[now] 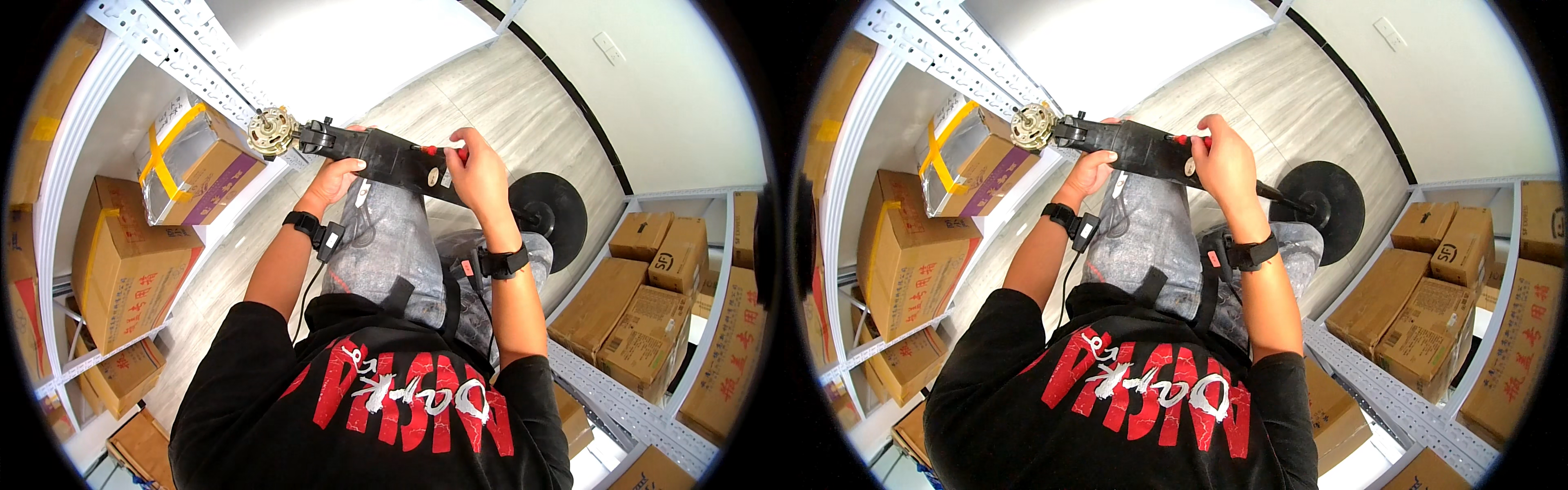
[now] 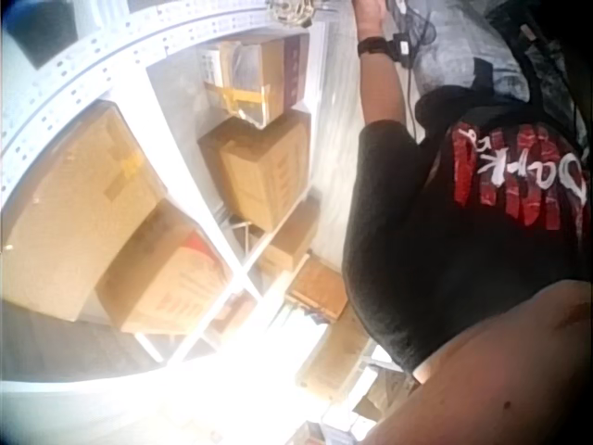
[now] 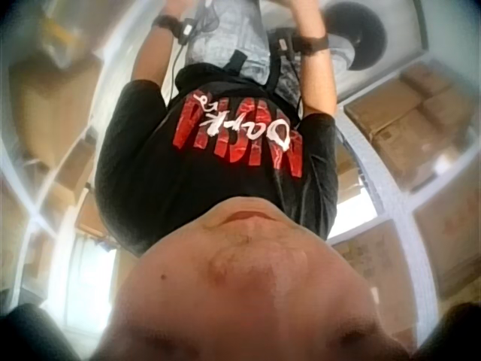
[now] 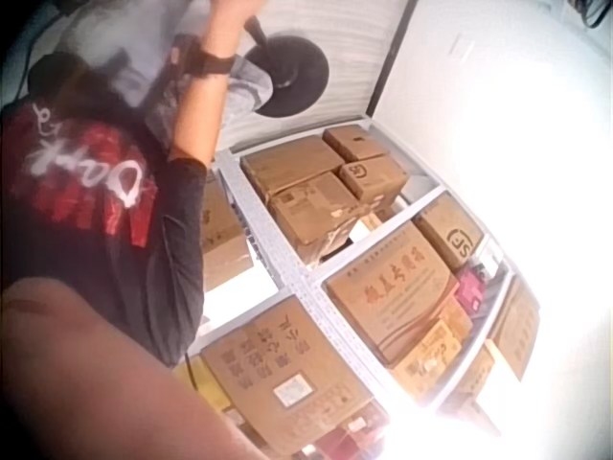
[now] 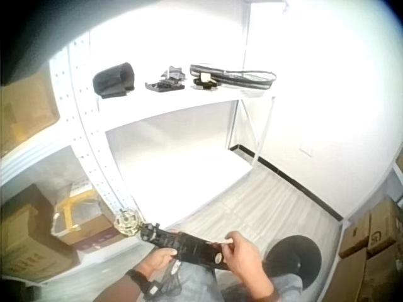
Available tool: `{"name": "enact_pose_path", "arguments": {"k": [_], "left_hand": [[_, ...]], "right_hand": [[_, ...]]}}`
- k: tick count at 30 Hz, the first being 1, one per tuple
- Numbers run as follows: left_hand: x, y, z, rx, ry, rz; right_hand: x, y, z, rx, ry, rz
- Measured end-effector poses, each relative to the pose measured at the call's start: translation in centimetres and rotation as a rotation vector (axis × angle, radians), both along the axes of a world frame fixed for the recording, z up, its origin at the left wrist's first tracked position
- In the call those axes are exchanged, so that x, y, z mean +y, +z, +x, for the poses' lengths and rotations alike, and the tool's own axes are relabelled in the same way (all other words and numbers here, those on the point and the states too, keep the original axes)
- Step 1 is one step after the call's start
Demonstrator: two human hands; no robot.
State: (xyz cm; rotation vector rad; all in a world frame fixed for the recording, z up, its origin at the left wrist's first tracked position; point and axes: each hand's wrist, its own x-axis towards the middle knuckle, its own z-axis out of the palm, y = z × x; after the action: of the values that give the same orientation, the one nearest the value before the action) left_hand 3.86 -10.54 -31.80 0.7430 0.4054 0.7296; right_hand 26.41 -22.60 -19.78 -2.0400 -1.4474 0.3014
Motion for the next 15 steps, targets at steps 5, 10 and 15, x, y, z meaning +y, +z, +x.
{"name": "enact_pose_path", "arguments": {"k": [5,10,15], "left_hand": [[0.0,0.0,0.1,-0.006,-0.004,-0.003],[-0.1,0.2,0.1,-0.004,0.005,-0.005],[0.1,-0.2,0.1,-0.013,-0.008,0.008]], "right_hand": [[0.1,0.4,-0.6,0.104,0.001,0.089],[0.2,0.8,-0.1,0.026,-0.03,-0.172],[-0.2,0.6,-0.5,0.049,0.011,0.053]]}}
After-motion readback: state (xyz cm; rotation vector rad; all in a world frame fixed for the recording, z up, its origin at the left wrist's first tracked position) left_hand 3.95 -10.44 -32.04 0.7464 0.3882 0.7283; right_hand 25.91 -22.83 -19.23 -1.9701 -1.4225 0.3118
